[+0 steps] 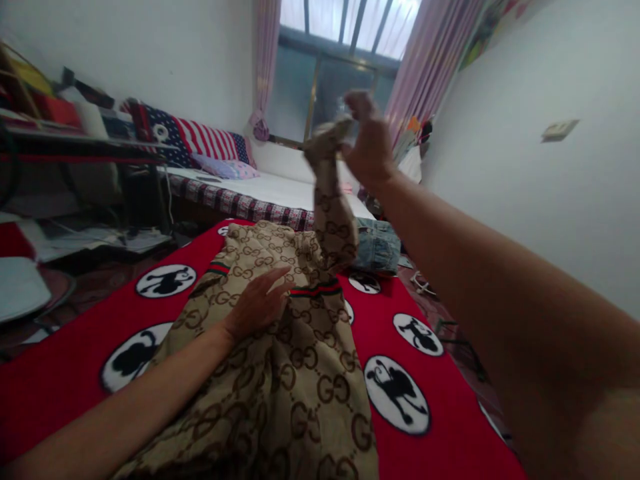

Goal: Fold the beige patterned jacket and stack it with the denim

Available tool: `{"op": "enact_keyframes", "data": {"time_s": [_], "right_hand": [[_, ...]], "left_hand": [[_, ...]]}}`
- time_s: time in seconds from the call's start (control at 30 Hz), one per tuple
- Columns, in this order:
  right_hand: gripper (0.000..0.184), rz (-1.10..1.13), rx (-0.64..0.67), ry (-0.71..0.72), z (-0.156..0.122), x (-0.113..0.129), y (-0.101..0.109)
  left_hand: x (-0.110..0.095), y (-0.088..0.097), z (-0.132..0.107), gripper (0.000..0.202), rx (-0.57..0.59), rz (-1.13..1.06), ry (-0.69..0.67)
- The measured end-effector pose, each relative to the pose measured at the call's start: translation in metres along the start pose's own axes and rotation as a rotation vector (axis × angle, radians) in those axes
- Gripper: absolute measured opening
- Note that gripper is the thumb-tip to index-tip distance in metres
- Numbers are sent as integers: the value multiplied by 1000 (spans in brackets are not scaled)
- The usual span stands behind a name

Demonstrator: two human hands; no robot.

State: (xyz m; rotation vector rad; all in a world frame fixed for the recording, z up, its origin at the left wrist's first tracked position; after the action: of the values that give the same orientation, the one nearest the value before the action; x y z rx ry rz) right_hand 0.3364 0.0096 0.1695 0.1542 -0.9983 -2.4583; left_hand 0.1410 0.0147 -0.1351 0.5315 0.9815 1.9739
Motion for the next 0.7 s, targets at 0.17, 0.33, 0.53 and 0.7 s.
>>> {"op": "enact_keyframes", "data": {"time_s": [0.17, 0.33, 0.53, 0.7], "right_hand": [[51, 155, 383, 356, -84, 68, -72], [44, 214, 451, -140, -233, 23, -100], [65, 149, 667, -732, -335, 13, -83], [64, 467, 673, -768, -353, 34, -74]], "left_hand": [[0, 1, -2, 55, 22, 65, 46], [9, -6, -1, 71, 117, 109, 339], [19, -9, -1, 68, 158, 124, 611], [22, -9, -1, 68, 167, 111, 587]]}}
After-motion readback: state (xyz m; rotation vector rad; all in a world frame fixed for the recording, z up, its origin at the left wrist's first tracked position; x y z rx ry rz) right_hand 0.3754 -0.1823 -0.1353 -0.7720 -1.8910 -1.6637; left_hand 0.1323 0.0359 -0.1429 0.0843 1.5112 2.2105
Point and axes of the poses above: each hand's wrist, its own z-axis towards the middle knuckle, its own y-axis out of the back of the hand, x = y × z, the point moved 1 cm from there along z, towards the middle knuckle, and after that the axes turned 11 degrees about x, right-handed, at the moved point
